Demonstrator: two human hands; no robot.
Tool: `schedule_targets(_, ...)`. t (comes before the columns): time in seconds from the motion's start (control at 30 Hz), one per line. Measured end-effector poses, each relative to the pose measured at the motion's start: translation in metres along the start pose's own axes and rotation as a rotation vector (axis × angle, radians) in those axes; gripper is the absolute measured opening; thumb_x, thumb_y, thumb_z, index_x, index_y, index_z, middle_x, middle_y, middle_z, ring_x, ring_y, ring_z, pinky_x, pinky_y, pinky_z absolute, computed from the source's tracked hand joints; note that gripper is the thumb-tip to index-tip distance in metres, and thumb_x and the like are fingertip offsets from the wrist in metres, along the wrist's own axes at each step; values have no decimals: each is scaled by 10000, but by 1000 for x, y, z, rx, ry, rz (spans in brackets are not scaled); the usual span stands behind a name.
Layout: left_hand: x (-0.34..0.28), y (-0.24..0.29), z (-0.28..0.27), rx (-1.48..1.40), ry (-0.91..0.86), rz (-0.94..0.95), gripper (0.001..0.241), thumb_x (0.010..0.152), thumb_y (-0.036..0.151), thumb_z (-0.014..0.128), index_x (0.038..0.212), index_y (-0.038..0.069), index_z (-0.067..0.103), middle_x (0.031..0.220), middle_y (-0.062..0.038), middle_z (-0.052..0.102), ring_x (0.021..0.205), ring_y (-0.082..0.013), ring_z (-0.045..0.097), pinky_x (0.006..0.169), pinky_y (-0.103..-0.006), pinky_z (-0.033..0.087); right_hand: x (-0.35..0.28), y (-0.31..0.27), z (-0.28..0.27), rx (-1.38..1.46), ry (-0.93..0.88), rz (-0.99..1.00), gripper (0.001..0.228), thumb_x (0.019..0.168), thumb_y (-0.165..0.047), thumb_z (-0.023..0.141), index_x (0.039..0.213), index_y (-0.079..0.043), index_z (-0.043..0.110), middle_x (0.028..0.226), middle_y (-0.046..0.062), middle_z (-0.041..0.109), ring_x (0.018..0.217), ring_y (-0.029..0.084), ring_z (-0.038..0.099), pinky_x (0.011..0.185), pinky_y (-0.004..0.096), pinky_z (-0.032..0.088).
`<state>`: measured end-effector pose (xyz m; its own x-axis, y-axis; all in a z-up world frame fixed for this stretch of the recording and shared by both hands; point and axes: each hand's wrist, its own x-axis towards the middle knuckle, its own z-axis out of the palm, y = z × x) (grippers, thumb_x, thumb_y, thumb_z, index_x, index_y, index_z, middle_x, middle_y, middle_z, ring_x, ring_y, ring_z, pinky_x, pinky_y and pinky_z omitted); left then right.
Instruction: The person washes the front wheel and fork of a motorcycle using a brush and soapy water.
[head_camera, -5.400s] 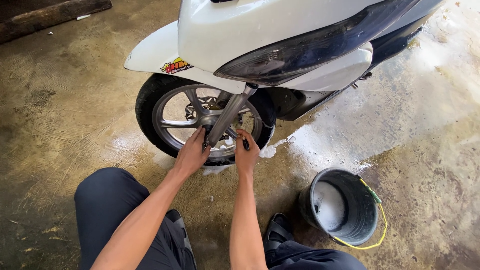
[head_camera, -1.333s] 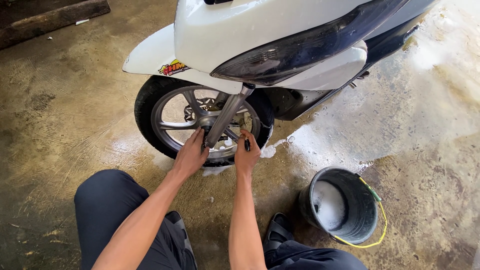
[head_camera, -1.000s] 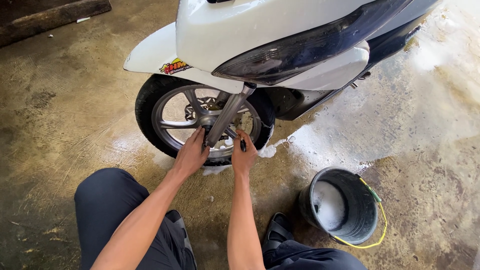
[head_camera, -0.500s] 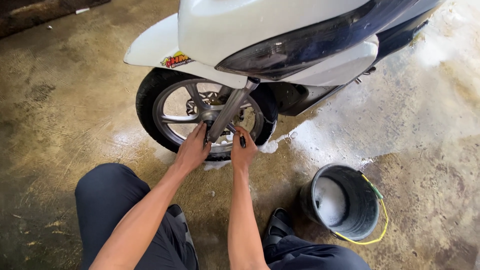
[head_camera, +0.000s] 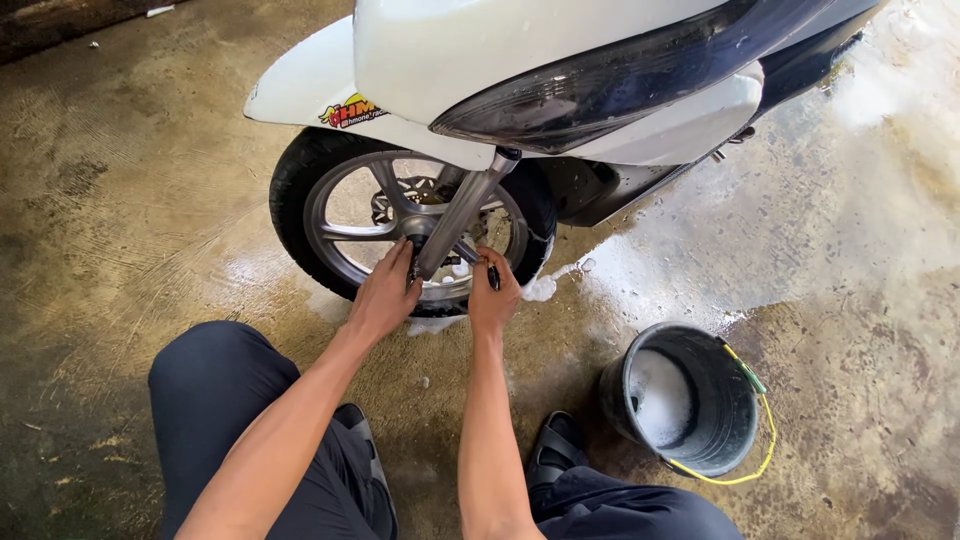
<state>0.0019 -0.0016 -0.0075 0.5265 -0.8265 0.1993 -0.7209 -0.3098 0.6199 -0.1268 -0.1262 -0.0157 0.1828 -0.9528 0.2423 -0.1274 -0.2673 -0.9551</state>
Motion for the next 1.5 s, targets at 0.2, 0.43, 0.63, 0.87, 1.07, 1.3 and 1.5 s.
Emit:
schedule_targets(0.2,-1,-4,3,8,-11,-8,626,931,218,619,1487,-41,490,1525,-259,478,1248,-493,591,1021,-616,488,-4,-6,0,4,-21,4,247,951,-112,648,1054,-247,826,990,92,816,956,296,773,858,486,575)
schedule_targets(0.43,0,-8,8,-1,-17,-8,641,918,211,619,1489,-43,478,1522,-266,470,1249,-496,585,994,-602,511,-2,-5,-1,-9,-43,2,210,910,-143,678,1012,-249,829,960,82,806,954,280,766,875,481,573)
schedule_targets(0.63,0,0,-2,0,-16,-14,637,914,192,627,1486,-49,482,1521,-271,478,1266,-481,583,994,-561,525,-7,-14,2,27,-36,9,244,951,-117,630,1076,-215,815,962,122,795,962,293,755,874,489,568)
schedule_targets(0.87,-2,3,-7,50,-22,7,662,917,204,643,1500,-55,465,1531,-282,468,1345,-456,529,1032,-524,506,-9,-17,-1,11,-57,5,246,971,-92,650,1098,-210,824,982,114,804,960,312,761,843,500,581)
schedule_targets(1.07,-5,38,-39,15,24,-12,668,948,168,609,1544,-53,406,1572,-277,414,1412,-456,450,1080,-553,455,8,5,-10,20,-48,39,224,921,-109,692,1051,-218,839,995,94,801,991,276,755,880,470,585)
schedule_targets(1.3,-16,81,-64,-28,207,173,591,975,43,579,1539,-37,418,1516,-241,458,1403,-389,473,1079,-480,470,10,3,-42,36,-28,24,195,962,-182,673,1071,-202,833,994,100,784,1033,343,737,962,558,555)
schedule_targets(1.5,-18,91,-38,-6,162,275,486,1000,99,579,1482,70,517,1450,-116,531,1365,-291,532,1036,-430,500,4,-1,-70,-45,7,23,196,894,-220,723,1043,-264,843,996,56,787,1061,314,730,1013,538,543)
